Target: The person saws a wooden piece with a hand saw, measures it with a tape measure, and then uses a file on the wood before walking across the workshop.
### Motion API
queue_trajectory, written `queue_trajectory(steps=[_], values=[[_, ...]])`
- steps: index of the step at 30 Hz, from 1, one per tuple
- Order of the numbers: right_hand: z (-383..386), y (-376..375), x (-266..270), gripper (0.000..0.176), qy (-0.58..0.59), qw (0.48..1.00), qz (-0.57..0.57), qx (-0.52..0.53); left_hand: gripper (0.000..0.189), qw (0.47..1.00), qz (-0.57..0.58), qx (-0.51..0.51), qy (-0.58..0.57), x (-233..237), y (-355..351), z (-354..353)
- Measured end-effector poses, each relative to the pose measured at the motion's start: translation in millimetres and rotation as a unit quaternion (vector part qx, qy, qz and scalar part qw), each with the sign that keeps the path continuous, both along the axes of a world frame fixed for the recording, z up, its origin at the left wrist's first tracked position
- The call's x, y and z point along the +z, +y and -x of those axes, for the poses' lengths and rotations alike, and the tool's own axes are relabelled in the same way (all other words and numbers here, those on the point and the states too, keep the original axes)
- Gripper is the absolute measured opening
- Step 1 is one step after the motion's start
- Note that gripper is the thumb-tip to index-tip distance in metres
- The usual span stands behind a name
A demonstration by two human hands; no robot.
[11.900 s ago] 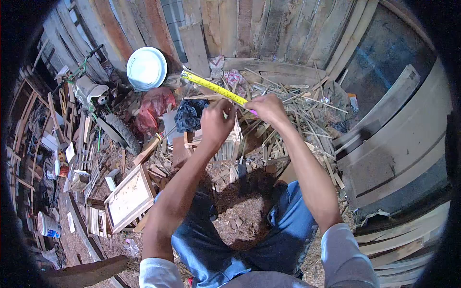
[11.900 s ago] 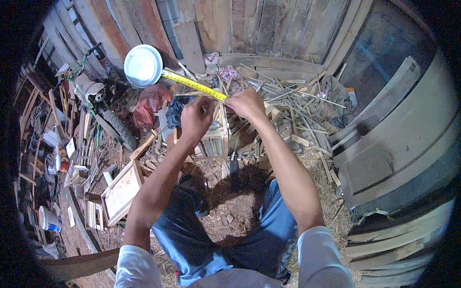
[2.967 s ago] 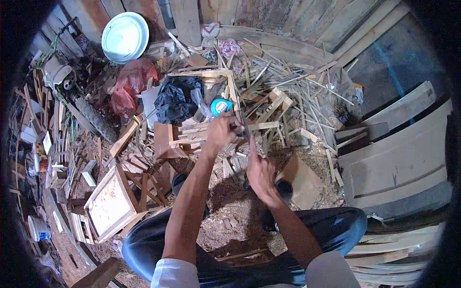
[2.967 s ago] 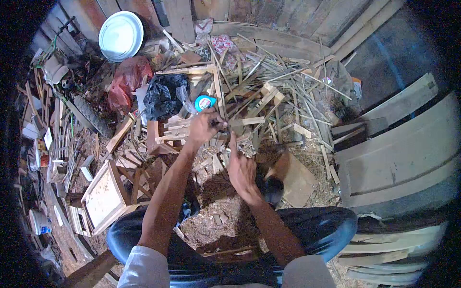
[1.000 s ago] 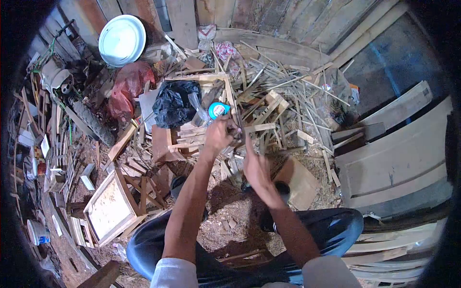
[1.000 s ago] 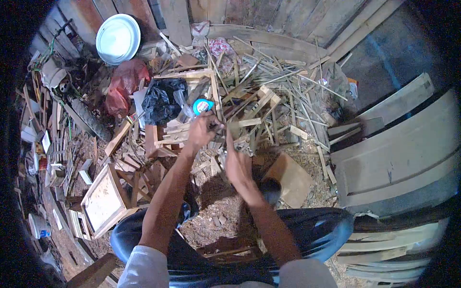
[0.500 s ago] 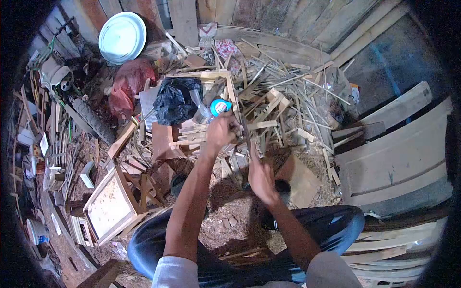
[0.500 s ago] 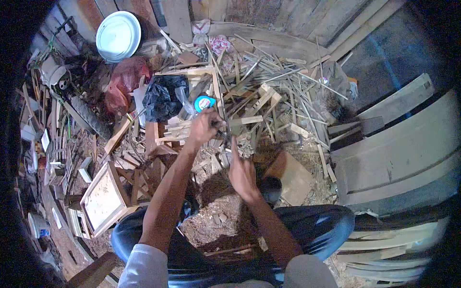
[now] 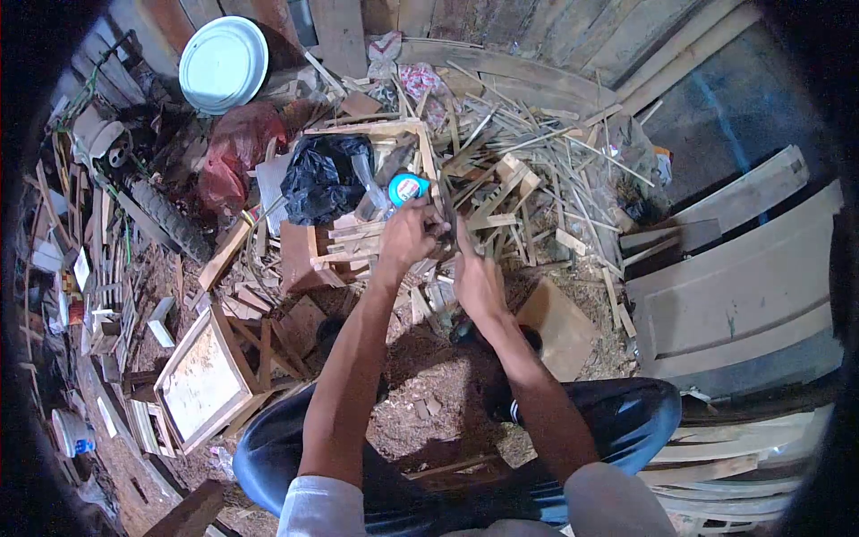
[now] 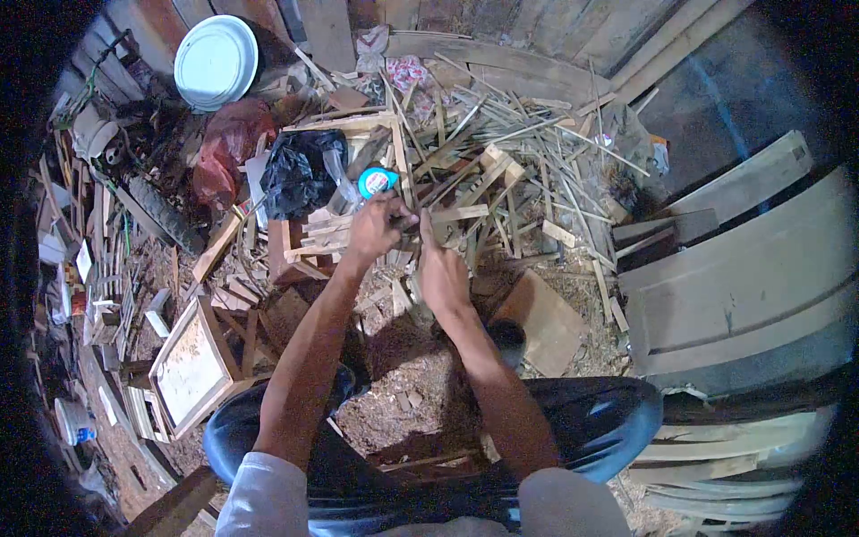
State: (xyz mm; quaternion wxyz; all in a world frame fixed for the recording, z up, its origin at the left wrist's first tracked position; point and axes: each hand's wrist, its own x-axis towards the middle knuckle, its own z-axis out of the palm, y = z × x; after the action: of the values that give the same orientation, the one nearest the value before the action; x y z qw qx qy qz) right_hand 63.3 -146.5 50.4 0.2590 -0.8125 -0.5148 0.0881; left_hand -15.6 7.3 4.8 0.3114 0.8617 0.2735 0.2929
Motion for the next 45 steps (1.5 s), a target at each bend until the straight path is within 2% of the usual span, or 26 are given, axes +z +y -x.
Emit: queue_trajectory(steps=[2, 3, 6, 7, 10, 11, 14, 15, 18, 19, 22, 23, 26, 28, 30, 31, 35, 38, 39, 42, 43, 45], values=[[4, -15, 10, 0.075, 0.018, 0.998, 0.052, -0.002, 0.015, 0.999, 0.016, -0.024, 0.029, 2, 7, -2], [8, -35, -19, 0.077, 0.038, 0.997, -0.066, 0.017, 0.015, 0.998, 0.035, -0.01, 0.058, 8, 5, -2], [13, -33, -12, 0.078, 0.026, 0.997, -0.063, 0.019, 0.015, 0.998, 0.048, -0.002, 0.041, 7, 2, -3], [8, -19, -13, 0.079, 0.043, 0.999, -0.012, -0.001, 0.021, 1.0, -0.022, 0.019, 0.003, 5, -1, -2], [2, -20, -8, 0.08, 0.036, 0.999, 0.013, -0.004, 0.02, 0.998, 0.055, 0.014, 0.002, 12, -2, -2], [8, -36, -5, 0.078, 0.021, 0.999, -0.042, 0.021, 0.024, 0.997, 0.057, -0.014, 0.053, 11, 4, -2], [4, -30, -23, 0.079, 0.0, 0.998, -0.061, 0.027, 0.025, 0.997, 0.05, -0.027, 0.047, 9, 5, -1], [3, -14, -8, 0.079, 0.01, 1.0, -0.002, 0.003, 0.022, 0.999, 0.004, 0.012, 0.045, 5, 3, -3], [-1, 0, -8, 0.079, -0.014, 0.999, -0.034, 0.001, 0.018, 0.999, 0.018, 0.002, 0.037, -1, 5, -2], [3, -16, -2, 0.074, 0.042, 0.999, 0.009, 0.0, 0.018, 0.999, 0.018, 0.003, 0.037, -2, 4, -3], [12, -44, -25, 0.072, 0.028, 0.998, -0.058, 0.011, 0.015, 0.996, 0.06, 0.007, 0.073, -4, 7, -2], [10, -32, -18, 0.063, 0.055, 0.998, -0.039, -0.014, 0.018, 0.997, 0.037, 0.0, 0.074, -3, 6, -3], [-5, 10, -6, 0.063, 0.033, 0.999, 0.002, -0.027, 0.024, 0.999, -0.008, 0.006, 0.04, 1, 0, -1], [2, -12, 2, 0.065, 0.054, 0.997, 0.037, -0.03, 0.024, 0.998, 0.026, -0.008, 0.058, 3, 6, -3], [9, -45, -19, 0.07, 0.064, 0.996, -0.053, 0.021, 0.025, 0.998, 0.026, -0.001, 0.062, 1, 10, -4], [11, -45, -20, 0.07, 0.026, 1.0, -0.004, 0.008, 0.025, 0.998, 0.029, 0.002, 0.063, 1, 9, -4], [-6, 11, 0, 0.067, 0.035, 0.999, 0.026, -0.019, 0.022, 0.997, 0.037, 0.0, 0.065, -1, 4, -5], [8, -28, 0, 0.068, 0.06, 0.998, 0.025, -0.016, 0.019, 0.998, 0.025, -0.016, 0.061, 3, 6, -1], [13, -42, -3, 0.073, 0.057, 0.998, -0.03, 0.016, 0.02, 0.999, 0.019, -0.005, 0.046, 2, 5, -1], [3, -14, -10, 0.067, 0.061, 0.998, -0.035, -0.004, 0.015, 1.0, 0.002, 0.024, 0.017, -9, 3, -5], [-2, 8, 8, 0.067, 0.067, 0.997, 0.035, -0.021, 0.016, 0.999, 0.017, 0.022, 0.036, -5, 3, -5], [-1, 3, 5, 0.067, 0.061, 0.996, 0.061, -0.025, 0.02, 0.998, 0.036, -0.001, 0.046, -3, 6, -4]])
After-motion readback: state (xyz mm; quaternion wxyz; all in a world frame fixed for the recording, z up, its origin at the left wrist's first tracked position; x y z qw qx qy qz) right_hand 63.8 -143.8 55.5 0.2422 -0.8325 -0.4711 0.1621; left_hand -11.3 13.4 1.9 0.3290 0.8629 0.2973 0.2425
